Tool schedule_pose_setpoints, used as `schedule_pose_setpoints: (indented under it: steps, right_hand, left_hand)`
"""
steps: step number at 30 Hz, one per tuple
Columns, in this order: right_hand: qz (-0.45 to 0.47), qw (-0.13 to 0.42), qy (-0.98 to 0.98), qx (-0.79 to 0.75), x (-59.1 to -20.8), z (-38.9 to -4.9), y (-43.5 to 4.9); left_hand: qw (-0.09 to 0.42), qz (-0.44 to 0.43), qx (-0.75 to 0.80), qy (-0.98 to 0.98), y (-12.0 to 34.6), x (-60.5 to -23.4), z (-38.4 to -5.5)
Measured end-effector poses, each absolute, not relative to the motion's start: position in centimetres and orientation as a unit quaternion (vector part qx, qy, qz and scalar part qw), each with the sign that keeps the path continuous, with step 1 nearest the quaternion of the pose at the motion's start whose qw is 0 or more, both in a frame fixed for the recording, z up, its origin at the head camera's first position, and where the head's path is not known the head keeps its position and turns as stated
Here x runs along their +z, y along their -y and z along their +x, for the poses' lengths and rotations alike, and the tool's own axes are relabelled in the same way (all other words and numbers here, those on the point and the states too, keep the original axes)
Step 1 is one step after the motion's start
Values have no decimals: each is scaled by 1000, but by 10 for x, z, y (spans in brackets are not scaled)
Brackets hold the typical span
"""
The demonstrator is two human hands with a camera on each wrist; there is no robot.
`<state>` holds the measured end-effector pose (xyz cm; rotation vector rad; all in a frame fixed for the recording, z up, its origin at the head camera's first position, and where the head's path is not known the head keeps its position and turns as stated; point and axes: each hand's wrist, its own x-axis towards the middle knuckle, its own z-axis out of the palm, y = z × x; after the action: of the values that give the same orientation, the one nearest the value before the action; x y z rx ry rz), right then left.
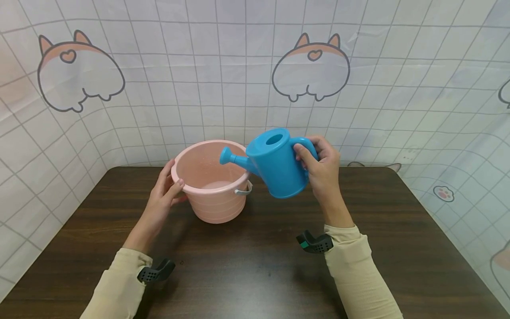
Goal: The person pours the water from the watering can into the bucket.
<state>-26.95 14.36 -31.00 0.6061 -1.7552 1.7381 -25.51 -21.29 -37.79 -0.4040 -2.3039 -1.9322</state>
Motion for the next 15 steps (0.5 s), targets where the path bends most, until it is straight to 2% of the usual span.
schedule_pose_setpoints:
  steps: [15]
  right_hand:
    - [226, 294, 664, 649, -309, -268, -143]
  left_hand:
    - [55, -133, -636, 758, 213, -377, -254]
